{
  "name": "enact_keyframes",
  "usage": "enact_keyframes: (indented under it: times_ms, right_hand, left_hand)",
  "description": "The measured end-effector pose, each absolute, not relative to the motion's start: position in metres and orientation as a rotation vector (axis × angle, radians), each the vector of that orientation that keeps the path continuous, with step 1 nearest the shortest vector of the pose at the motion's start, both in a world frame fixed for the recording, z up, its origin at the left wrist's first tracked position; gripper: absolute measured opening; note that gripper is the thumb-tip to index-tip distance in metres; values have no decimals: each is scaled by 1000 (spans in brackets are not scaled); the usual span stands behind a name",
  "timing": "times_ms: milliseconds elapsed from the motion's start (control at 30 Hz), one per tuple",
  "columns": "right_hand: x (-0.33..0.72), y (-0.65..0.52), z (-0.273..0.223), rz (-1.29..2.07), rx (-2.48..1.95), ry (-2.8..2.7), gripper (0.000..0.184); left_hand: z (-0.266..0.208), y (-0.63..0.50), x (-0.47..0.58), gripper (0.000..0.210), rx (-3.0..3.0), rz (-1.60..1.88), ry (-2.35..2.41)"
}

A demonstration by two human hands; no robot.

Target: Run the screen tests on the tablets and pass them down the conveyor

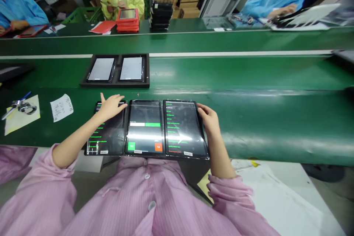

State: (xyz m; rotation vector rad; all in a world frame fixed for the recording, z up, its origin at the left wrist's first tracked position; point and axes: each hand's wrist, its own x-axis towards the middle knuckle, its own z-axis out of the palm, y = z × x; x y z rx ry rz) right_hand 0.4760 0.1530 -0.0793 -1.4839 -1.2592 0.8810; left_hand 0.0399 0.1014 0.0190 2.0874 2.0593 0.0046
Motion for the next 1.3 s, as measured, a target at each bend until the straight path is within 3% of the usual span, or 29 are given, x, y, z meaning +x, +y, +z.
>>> enact_keyframes:
  times_ms: [267, 500, 700, 933, 1200, 1300]
  right_hand:
    - [470, 150, -99, 866, -1454, -1027, 52]
    - [470, 148, -97, 844, -1456, -1040, 46]
    - [464, 145, -90, 896, -1454, -1009, 47]
    - [464, 149, -78, 1049, -1407, -901, 51]
    - [441, 242, -14, 1288, -1441, -783, 18]
    - [403, 284, 7, 1500, -1486, -800, 16]
  left_hand:
    - [10, 128, 55, 45, 2172, -282, 2169]
    - [27, 129, 73, 48, 2193, -223, 2100]
    - [28, 136, 153, 49, 2535, -162, 1500]
    - [31, 143, 165, 42, 2605, -274, 1314]
    - [13, 152, 163, 55, 2787, -539, 1328]
    - [8, 156, 165, 55, 2826, -497, 1358]
